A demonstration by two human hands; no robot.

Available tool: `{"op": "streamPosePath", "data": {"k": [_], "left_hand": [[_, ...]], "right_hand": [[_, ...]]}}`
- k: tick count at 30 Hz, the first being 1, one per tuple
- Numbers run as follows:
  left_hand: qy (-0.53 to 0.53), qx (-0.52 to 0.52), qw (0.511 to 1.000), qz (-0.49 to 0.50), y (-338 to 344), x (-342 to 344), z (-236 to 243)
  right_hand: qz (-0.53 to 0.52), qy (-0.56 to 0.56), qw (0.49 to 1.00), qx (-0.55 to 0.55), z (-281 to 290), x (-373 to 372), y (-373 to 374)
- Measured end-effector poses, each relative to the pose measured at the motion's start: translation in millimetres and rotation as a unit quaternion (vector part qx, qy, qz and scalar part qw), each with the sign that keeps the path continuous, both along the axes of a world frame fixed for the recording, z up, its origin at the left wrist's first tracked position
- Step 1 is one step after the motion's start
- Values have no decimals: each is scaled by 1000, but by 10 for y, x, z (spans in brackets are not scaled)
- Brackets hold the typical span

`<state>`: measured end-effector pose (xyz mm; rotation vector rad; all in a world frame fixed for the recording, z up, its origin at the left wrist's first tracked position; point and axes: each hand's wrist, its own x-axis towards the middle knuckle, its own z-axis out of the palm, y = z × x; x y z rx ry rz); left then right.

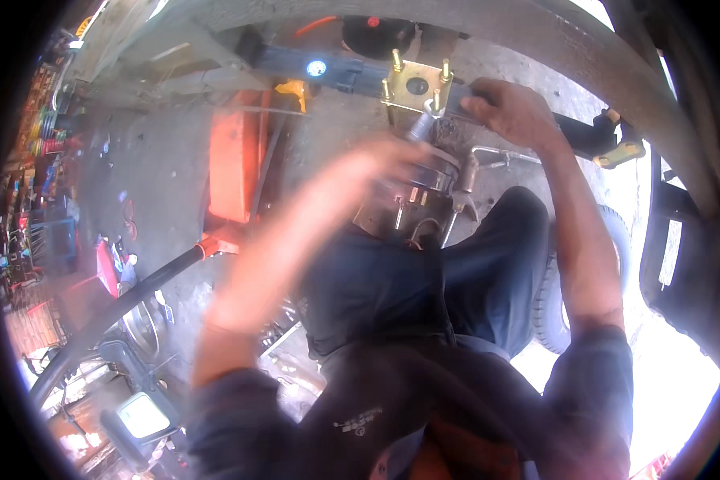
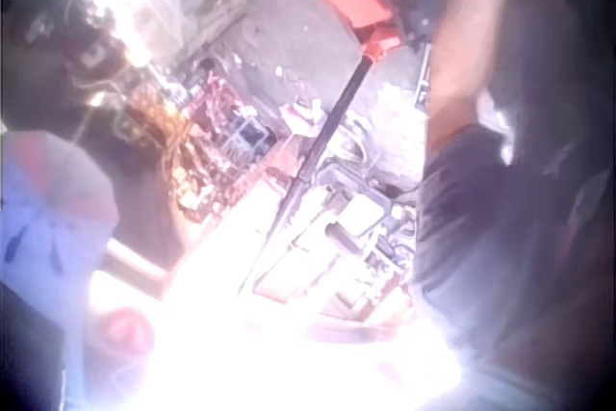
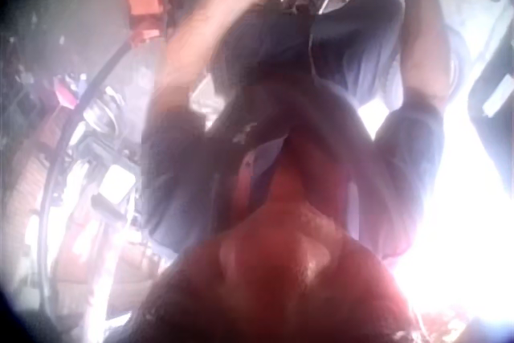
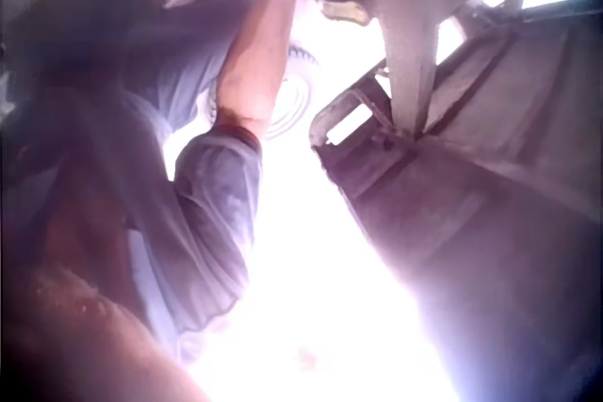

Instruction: The person assembles a trailer axle component by placing a metal bracket onto a bolt and then tightening multiple nuts using a wrench.

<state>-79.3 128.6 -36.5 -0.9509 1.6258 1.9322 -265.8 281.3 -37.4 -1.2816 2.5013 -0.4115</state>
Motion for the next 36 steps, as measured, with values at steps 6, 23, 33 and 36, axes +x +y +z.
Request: {"op": "streamPosePath", "data": {"k": [6,23,33,36], "left_hand": [[35,-181,975,-120,-563,-70,152],[227,208,861,404,1050,-106,-275],[-8,48,996,73,-101,70,-110],[-56,-269,942,-193,-604,-316,513]], "right_hand": [[-6,-6,1000,-8,-11,30,-58],[2,42,999,-19,-43,46,-73],[-8,37,999,-26,-80,27,-40],[1,55,995,-87,-72,5,-78]]}}
